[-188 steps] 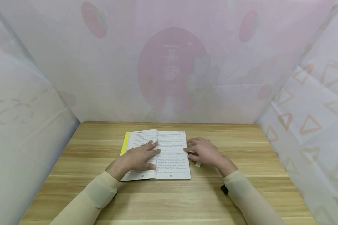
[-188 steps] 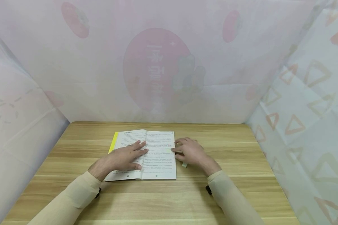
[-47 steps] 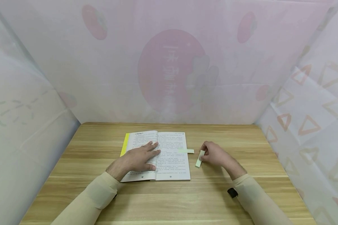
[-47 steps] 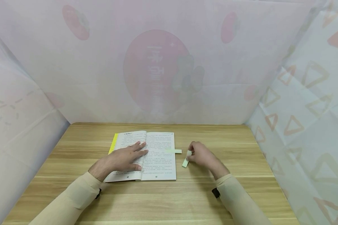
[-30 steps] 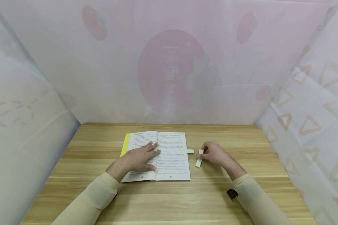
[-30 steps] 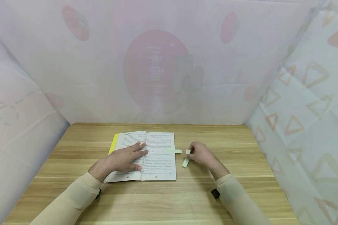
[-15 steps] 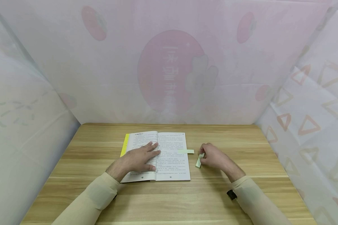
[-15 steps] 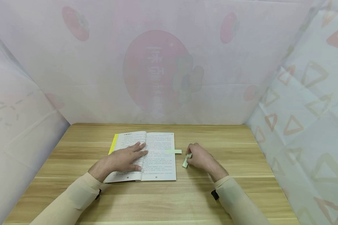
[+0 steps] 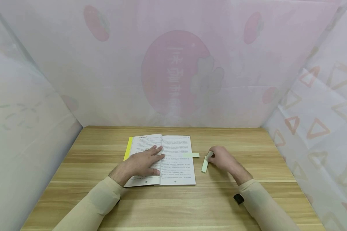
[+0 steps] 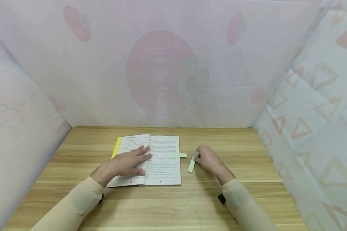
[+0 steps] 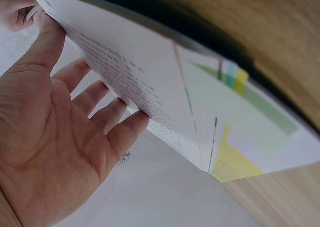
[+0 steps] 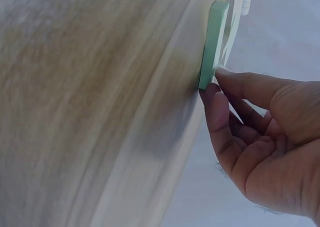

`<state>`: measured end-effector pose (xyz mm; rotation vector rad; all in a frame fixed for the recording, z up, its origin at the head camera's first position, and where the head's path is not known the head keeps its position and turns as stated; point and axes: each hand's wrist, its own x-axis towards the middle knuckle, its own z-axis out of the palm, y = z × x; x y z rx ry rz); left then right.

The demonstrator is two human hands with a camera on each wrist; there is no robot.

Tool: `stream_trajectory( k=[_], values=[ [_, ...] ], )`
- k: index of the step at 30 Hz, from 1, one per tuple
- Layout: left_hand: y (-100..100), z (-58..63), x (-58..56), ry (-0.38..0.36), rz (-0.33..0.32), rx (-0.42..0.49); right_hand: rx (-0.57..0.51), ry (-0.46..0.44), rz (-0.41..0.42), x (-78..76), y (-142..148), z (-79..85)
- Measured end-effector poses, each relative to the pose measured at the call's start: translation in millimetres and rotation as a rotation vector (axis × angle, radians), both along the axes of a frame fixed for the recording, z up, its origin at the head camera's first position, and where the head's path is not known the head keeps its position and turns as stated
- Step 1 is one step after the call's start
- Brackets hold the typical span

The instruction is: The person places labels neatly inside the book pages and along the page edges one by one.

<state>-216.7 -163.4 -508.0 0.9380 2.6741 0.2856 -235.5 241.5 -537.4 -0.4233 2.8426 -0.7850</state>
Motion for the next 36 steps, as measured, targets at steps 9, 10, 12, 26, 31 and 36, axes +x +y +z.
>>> stream_trajectory(
  k=[9,10,12,26,31,36],
  values=[
    [0.0,0.9,-0.4,0.001,-0.003,0.003,-0.027,-0.096,-0.065,17.7,-18.6,36.7],
    [0.0,0.9,-0.6,0.0,-0.003,0.004,-0.04,-0.104,-0.065,17.5,-18.4,36.9],
    [0.0,0.8,-1.1,-0.001,-0.004,0.004,-0.066,-0.125,-0.065,16.7,-17.7,36.5],
    [0.3,0.4,-0.7,-0.014,0.008,-0.001,-0.089,-0.158,-0.12,8.9,-23.4,31.6],
    [0.2,1.1,0.7,-0.016,0.01,0.003,-0.137,-0.181,-0.128,9.6,-24.2,29.6],
    [0.0,1.2,1.1,-0.014,0.011,0.004,-0.191,-0.208,-0.136,11.5,-24.5,31.6]
  ],
)
